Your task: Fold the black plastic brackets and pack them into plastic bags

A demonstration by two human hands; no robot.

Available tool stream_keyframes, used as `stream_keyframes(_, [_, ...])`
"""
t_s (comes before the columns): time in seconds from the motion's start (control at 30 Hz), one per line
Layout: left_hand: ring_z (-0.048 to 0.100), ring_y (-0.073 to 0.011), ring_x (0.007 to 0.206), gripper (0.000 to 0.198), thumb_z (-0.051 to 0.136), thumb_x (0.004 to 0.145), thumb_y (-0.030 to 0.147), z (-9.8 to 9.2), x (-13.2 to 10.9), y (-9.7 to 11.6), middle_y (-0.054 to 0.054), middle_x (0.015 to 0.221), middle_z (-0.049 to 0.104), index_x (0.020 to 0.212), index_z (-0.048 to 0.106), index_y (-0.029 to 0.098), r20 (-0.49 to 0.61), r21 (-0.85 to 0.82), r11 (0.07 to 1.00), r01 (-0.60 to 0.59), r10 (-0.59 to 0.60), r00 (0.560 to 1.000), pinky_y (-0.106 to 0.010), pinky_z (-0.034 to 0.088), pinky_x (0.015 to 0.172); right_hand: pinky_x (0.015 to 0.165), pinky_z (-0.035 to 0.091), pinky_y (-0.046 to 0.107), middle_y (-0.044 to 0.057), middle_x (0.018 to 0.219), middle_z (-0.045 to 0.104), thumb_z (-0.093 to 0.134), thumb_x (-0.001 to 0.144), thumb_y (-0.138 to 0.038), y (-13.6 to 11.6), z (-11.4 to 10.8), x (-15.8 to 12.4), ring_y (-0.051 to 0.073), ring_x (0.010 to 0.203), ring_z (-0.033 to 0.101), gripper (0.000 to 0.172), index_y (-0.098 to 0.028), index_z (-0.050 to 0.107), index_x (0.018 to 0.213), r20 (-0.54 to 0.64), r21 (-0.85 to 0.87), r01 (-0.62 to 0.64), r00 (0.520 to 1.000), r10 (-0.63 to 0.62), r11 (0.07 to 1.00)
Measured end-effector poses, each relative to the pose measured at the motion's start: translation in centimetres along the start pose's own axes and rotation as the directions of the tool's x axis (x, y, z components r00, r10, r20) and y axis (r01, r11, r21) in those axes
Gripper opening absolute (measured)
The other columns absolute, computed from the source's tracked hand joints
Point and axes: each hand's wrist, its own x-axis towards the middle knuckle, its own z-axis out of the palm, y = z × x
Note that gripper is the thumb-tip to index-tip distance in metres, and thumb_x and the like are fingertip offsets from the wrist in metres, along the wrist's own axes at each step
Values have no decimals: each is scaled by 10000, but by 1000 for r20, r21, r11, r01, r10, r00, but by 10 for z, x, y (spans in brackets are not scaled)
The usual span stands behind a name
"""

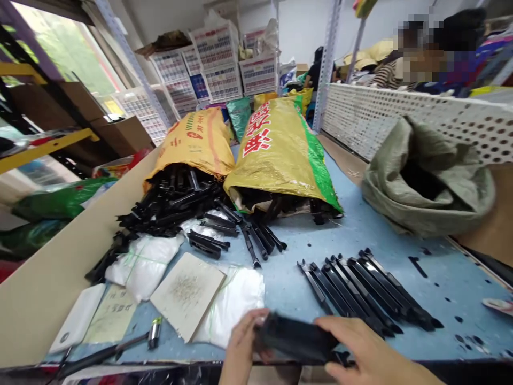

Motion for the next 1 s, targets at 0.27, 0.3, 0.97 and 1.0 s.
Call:
stream_keyframes(0.27, [596,-239,821,244,436,862,279,-30,28,3,-88,861,626,765,645,200,-91,642,737,-212,348,933,-361,439,767,819,490,398,138,1047,710,698,744,-505,-11,36,39,275,939,661,477,-164,643,1073,-12,878,-136,952,305,459])
stream_keyframes(0.3, [595,-225,788,209,474,838,271,-33,32,2,-71,822,622,722,634,202,-98,602,774,-199,318,943,-341,437,741,813,488,381,134,1055,710,720,729,-489,-13,39,43,266,941,659,475,-168,651,1072,20,894,-158,949,315,419])
stream_keyframes(0.97, [591,-191,699,208,616,705,338,-56,46,2,-49,720,648,586,647,171,-78,126,986,-108,118,990,-279,444,656,916,516,375,140,964,742,671,820,-354,-46,80,117,264,980,687,283,-85,695,903,234,969,-247,935,267,17])
stream_keyframes(1.0, [577,-181,670,193,638,679,322,-56,46,3,-36,681,624,557,618,174,-98,126,987,-99,112,989,-273,435,637,919,517,377,142,974,741,667,824,-354,-47,80,117,269,992,683,284,-84,695,908,238,968,-251,933,270,14])
